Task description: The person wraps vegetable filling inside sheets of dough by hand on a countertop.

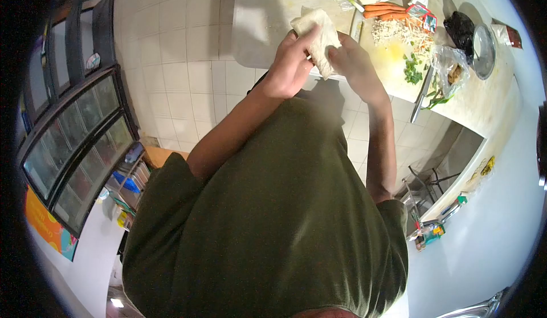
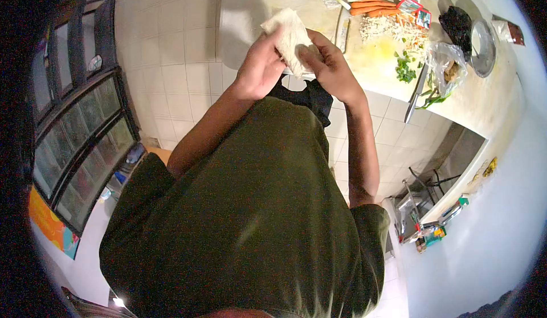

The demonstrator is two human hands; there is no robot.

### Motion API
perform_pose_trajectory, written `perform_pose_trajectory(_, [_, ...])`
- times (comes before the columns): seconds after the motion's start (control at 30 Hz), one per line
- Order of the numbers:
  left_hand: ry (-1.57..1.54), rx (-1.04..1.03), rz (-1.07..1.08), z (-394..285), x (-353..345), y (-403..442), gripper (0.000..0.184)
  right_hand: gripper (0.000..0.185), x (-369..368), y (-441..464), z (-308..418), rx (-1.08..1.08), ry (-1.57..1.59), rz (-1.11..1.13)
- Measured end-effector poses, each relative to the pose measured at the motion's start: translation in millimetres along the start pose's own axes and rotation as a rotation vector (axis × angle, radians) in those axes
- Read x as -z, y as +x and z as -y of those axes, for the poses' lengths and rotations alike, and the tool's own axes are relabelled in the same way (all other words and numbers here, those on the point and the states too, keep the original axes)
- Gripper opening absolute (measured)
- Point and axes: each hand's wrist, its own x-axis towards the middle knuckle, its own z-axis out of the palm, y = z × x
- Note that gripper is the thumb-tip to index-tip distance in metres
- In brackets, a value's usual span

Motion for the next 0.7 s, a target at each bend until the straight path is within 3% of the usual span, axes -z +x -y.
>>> perform_pose_trajectory(0.03, [0.136,-0.070,0.078,1,-3,-2,0.060,0.040,1,-2,0,0.022,0.035,-0.007])
perform_pose_trajectory(0.07, [0.096,-0.095,0.003,2,-6,-4,0.061,0.040,0,-4,0,0.044,0.070,-0.011])
perform_pose_trajectory(0.3, [0.172,-0.203,0.006,-3,-9,-2,0.057,0.037,-17,-5,0,0.124,0.169,-0.149])
perform_pose_trajectory(0.6, [0.244,-0.201,-0.017,-2,23,16,0.057,0.039,-30,10,-6,-0.048,0.045,-0.223])
perform_pose_trajectory(0.7, [0.329,-0.248,0.015,-15,41,34,0.057,0.038,-38,25,-11,0.017,0.038,-0.226])
